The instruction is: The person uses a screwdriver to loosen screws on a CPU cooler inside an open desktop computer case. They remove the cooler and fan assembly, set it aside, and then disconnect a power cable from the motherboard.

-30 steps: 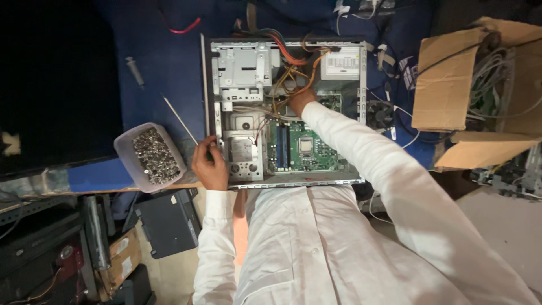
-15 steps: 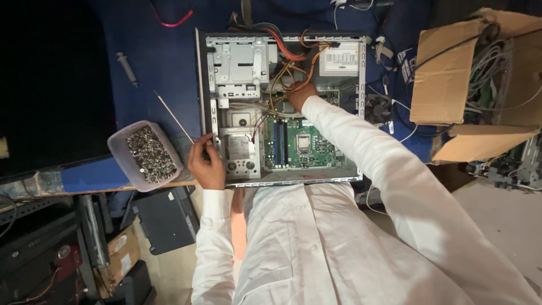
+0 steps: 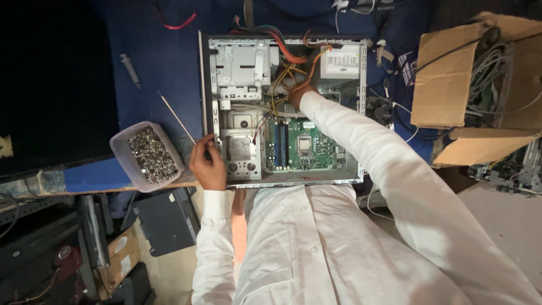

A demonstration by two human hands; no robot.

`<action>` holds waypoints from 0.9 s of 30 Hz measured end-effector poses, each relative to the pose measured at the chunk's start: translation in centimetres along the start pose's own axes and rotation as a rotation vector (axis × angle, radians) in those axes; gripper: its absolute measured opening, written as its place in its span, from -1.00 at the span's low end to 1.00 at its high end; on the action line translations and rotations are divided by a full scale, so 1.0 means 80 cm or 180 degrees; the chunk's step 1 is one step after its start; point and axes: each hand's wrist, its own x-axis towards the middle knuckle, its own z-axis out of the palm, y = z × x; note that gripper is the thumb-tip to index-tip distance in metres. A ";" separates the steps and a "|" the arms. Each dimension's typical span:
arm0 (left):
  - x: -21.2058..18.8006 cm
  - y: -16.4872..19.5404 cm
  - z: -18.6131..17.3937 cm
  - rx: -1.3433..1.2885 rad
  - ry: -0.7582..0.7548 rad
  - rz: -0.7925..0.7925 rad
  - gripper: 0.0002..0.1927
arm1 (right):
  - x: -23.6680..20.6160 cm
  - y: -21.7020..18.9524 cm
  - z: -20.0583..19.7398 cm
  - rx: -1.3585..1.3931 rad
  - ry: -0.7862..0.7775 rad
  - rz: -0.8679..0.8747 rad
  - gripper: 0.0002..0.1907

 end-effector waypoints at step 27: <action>0.000 0.001 -0.001 0.0003 -0.0033 -0.0300 -0.80 | 0.004 0.019 -0.004 0.0543 0.0613 -0.0062 -0.67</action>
